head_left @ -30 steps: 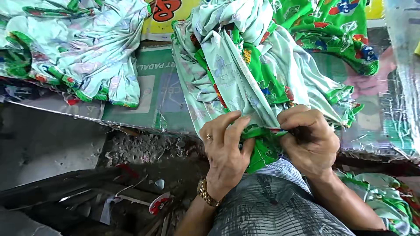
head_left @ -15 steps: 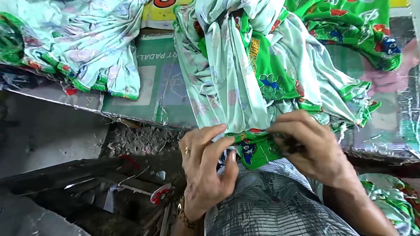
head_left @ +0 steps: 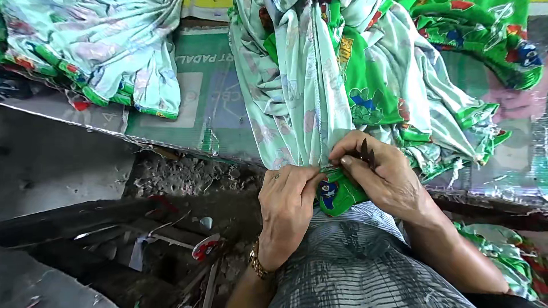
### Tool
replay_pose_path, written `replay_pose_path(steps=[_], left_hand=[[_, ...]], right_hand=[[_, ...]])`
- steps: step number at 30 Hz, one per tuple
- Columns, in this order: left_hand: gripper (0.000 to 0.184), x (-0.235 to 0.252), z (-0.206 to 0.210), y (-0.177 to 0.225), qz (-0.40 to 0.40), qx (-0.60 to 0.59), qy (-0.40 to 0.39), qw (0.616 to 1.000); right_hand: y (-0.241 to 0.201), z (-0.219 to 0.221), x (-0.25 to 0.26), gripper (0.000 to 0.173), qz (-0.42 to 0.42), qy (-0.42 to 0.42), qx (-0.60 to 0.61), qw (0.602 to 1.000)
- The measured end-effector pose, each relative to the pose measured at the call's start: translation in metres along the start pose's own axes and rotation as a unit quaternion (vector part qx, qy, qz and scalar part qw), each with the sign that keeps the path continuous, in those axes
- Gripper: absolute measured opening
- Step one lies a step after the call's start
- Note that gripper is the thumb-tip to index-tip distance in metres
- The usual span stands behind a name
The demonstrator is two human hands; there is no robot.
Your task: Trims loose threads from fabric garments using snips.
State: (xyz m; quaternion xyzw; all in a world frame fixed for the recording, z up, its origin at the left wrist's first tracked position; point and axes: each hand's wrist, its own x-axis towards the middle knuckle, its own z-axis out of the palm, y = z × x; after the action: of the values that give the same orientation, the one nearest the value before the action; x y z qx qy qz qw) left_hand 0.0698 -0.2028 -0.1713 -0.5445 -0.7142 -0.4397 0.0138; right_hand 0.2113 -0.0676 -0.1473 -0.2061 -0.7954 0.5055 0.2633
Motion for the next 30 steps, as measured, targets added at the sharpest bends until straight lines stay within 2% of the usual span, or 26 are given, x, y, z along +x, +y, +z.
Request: replay_pose_path(steps=[6, 10, 17, 19, 23, 25, 28, 30], left_hand=[[0.015, -0.011, -0.003, 0.000, -0.012, 0.015, -0.006, 1.000], [0.012, -0.016, -0.006, 0.000, -0.025, -0.025, -0.010, 0.999], [0.021, -0.022, -0.005, -0.002, -0.023, -0.051, -0.016, 0.998], [0.022, -0.022, -0.004, -0.002, -0.012, -0.073, -0.010, 0.997], [0.016, -0.022, -0.003, -0.001, 0.059, -0.117, 0.024, 0.991], [0.015, -0.018, 0.000, 0.001, 0.052, -0.078, 0.037, 0.995], [0.014, -0.008, 0.005, -0.001, 0.035, 0.017, 0.004, 0.999], [0.008, -0.005, 0.005, -0.003, 0.038, 0.016, 0.002, 0.999]], right_hand=[[0.003, 0.001, 0.000, 0.016, -0.030, -0.019, -0.010, 0.999], [0.004, -0.001, -0.001, 0.014, -0.043, -0.026, 0.015, 0.999], [0.010, 0.001, -0.001, 0.013, -0.090, -0.038, 0.028, 0.995], [0.011, 0.002, -0.001, 0.016, -0.101, -0.050, 0.025, 0.993], [0.009, 0.002, -0.001, 0.018, -0.086, -0.033, -0.001, 0.996], [0.007, -0.001, -0.001, 0.017, -0.057, -0.015, 0.029, 0.998], [0.007, -0.004, -0.002, 0.014, -0.037, 0.020, 0.095, 0.995], [0.007, -0.007, -0.007, 0.013, -0.040, 0.043, 0.141, 0.988]])
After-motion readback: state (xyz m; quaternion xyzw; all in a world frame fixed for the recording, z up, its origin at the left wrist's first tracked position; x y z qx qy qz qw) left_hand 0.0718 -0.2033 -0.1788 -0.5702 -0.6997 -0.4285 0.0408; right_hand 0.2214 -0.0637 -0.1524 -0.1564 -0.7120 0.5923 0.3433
